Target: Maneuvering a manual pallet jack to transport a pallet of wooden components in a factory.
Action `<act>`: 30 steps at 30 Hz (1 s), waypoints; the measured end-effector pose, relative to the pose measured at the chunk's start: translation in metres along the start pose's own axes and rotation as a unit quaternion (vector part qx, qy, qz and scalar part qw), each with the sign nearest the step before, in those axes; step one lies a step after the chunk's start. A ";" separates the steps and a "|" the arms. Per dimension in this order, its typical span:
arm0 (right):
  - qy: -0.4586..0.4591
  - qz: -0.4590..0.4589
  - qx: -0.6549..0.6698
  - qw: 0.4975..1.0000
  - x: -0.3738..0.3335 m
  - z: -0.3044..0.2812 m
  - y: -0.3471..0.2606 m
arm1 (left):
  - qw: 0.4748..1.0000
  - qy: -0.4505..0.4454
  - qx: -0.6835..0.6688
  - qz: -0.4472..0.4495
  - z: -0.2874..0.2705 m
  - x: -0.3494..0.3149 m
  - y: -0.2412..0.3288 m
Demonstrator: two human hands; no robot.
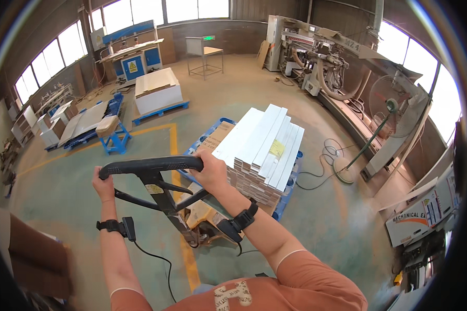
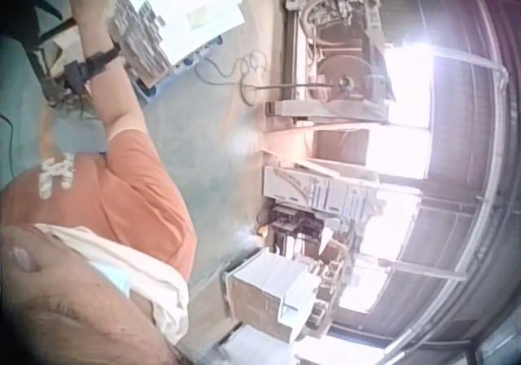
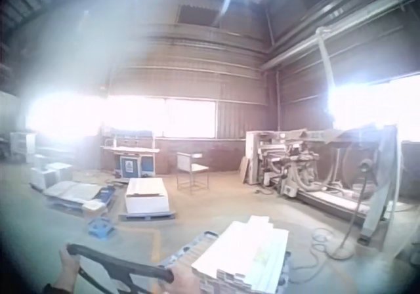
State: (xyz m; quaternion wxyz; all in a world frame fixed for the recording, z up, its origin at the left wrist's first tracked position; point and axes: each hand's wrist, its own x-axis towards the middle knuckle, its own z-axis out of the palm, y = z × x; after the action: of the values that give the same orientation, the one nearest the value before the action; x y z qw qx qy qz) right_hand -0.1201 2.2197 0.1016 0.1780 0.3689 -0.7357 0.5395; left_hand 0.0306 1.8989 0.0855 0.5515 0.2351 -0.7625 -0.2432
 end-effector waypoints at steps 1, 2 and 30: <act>0.009 0.010 -0.002 1.000 0.011 0.005 0.005 | 0.999 -0.012 -0.018 -0.027 0.013 0.011 -0.004; 0.018 0.020 -0.004 1.000 0.022 0.010 0.011 | 0.998 -0.023 -0.036 -0.053 0.026 0.022 -0.007; 0.175 0.072 -0.187 0.964 0.278 0.127 0.219 | 0.975 -0.076 -0.165 0.124 0.419 0.251 -0.117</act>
State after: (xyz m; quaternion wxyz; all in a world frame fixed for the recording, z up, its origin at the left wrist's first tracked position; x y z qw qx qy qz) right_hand -0.4481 2.0368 0.0946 0.3306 0.1748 -0.8053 0.4601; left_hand -0.4300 1.6982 0.0794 0.5488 0.0251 -0.7748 -0.3128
